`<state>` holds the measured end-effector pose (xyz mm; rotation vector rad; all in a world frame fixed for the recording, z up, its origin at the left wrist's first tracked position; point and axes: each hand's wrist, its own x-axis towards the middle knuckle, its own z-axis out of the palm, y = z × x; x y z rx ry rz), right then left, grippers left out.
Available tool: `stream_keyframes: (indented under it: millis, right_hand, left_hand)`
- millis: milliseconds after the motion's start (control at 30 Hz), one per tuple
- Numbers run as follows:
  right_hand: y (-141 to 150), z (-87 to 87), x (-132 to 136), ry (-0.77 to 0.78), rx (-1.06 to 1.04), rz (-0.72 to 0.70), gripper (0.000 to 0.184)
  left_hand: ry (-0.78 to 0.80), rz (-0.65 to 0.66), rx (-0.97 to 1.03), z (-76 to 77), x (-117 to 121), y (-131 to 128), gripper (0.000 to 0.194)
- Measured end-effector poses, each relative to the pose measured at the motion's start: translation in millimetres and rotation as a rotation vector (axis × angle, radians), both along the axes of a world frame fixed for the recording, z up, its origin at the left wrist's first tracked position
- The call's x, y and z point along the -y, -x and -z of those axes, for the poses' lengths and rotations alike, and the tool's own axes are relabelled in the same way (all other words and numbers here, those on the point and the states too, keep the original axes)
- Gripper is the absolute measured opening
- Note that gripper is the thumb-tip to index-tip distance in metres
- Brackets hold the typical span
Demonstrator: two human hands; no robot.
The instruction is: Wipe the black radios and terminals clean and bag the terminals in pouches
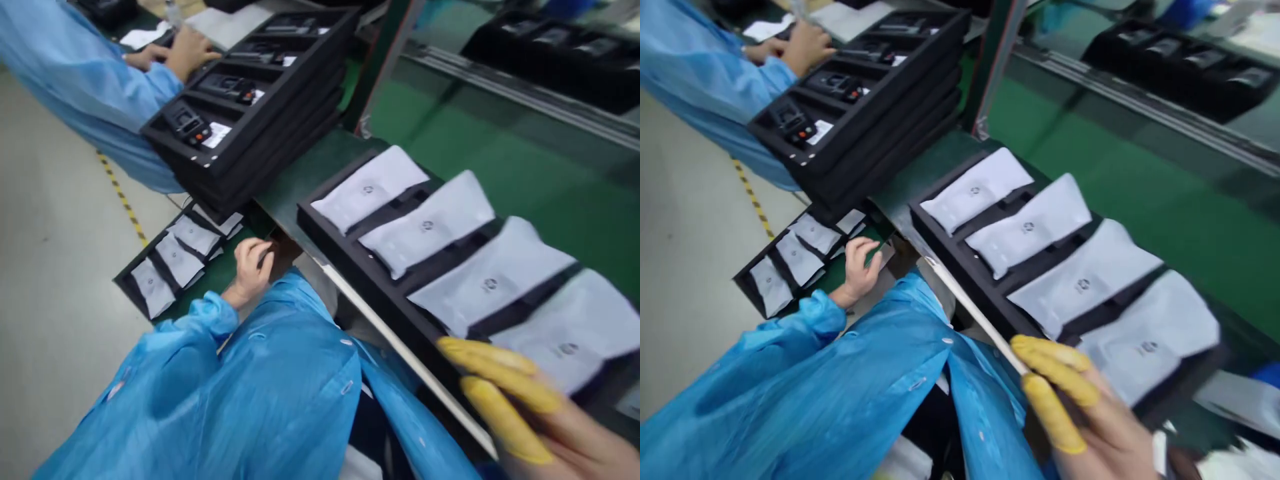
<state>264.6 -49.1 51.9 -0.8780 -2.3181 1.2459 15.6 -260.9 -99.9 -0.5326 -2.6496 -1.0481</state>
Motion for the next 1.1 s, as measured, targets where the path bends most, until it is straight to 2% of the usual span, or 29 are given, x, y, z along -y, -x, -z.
stream_keyframes:
  millis: [67,133,233,300,367,467,567,700,833,1000,1100]
  right_hand:
    - [20,16.2,10,0.144,0.072,-0.194,0.012]
    - [44,38.1,19,0.272,0.157,-0.309,0.023]
    - [77,75.3,34,0.467,0.278,-0.424,0.041]
    - [97,98.0,47,0.545,0.355,-0.502,0.048]
    - [113,116.6,61,0.573,0.406,-0.576,0.049]
    - [131,137.7,78,0.567,0.441,-0.636,0.046]
    - [140,153.2,86,0.563,0.464,-0.626,0.045]
    - [144,167.0,86,0.567,0.510,-0.598,0.043]
    - [149,175.6,85,0.548,0.540,-0.557,0.038]
    - [159,187.2,90,0.487,0.545,-0.556,0.030]
    - [161,191.8,93,0.482,0.594,-0.582,0.026]
  left_hand:
    - [0.064,-0.181,0.070,25.3,51,-6,0.019]
    - [0.117,-0.394,0.128,37.6,101,3,0.026]
    - [0.194,-0.645,0.216,39.1,169,34,0.040]
    - [0.245,-0.709,0.283,37.3,203,60,0.043]
    - [0.291,-0.722,0.356,37.7,228,86,0.044]
    - [0.348,-0.713,0.470,44.2,247,128,0.045]
    - [0.392,-0.699,0.604,52.9,256,166,0.044]
    - [0.447,-0.644,0.791,60.1,270,199,0.039]
    - [0.508,-0.594,0.896,64.8,286,207,0.037]
    - [0.588,-0.626,0.837,73.0,296,202,0.039]
    - [0.595,-0.587,0.809,75.9,298,200,0.039]
